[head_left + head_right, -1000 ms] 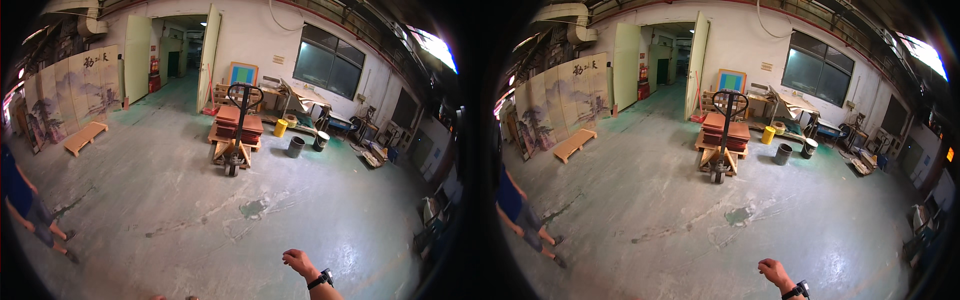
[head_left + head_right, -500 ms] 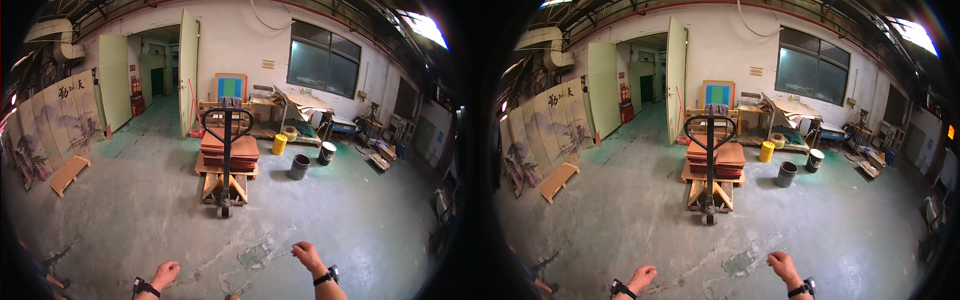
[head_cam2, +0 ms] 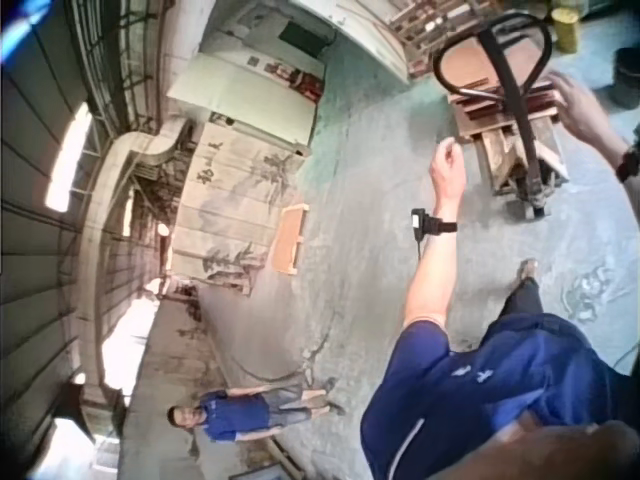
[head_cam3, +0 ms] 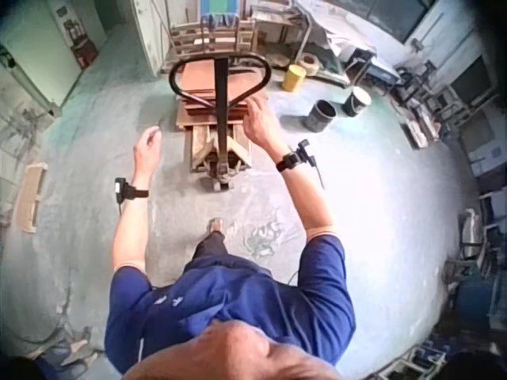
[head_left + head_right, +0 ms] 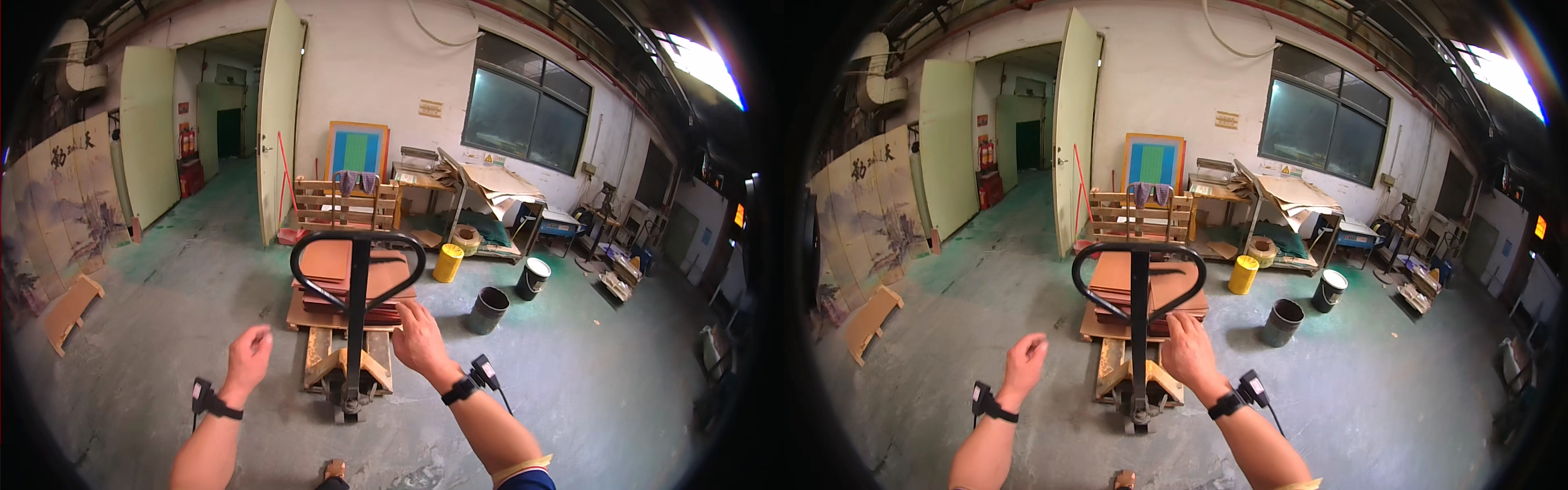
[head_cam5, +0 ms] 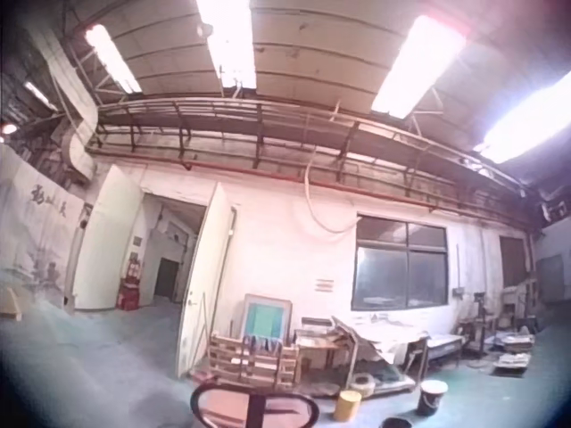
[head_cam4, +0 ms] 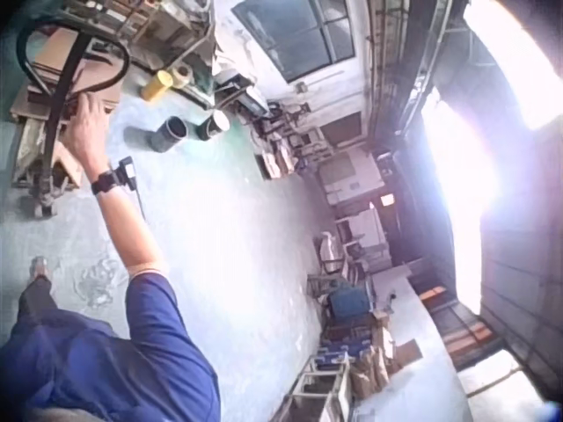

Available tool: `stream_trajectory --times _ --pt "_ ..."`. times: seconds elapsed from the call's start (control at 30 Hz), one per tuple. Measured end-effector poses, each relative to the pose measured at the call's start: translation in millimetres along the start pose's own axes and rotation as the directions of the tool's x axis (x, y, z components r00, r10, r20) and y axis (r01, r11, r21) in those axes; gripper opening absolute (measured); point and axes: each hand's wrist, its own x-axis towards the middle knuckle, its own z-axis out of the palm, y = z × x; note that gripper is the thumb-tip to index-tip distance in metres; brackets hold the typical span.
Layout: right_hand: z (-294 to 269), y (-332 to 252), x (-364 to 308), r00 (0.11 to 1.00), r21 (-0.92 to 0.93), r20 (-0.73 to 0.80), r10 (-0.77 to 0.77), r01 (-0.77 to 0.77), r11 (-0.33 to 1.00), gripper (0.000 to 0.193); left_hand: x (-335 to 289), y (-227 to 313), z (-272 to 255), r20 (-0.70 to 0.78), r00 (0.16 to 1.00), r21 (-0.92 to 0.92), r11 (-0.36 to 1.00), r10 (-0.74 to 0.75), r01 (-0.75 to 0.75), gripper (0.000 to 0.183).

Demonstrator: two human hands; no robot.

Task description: Using a manual pallet jack to move stacks of copper plates across a factory floor.

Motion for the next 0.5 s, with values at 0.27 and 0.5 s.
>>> stream_trajectory --times 0.27,0.5 --pt "102.7 92.2 145.8 0.993 -0.285 0.119 0.015 0.02 0.958 0.061 232.1 18.0 108.4 0.022 0.808 0.313 0.764 0.589 -0.565 0.039" --pt "152.7 101.9 108.6 0.968 -0.072 0.147 0.203 -0.194 0.978 0.084 245.8 -10.5 148.9 0.168 0.838 0.458 0.712 0.519 -0.532 0.041"
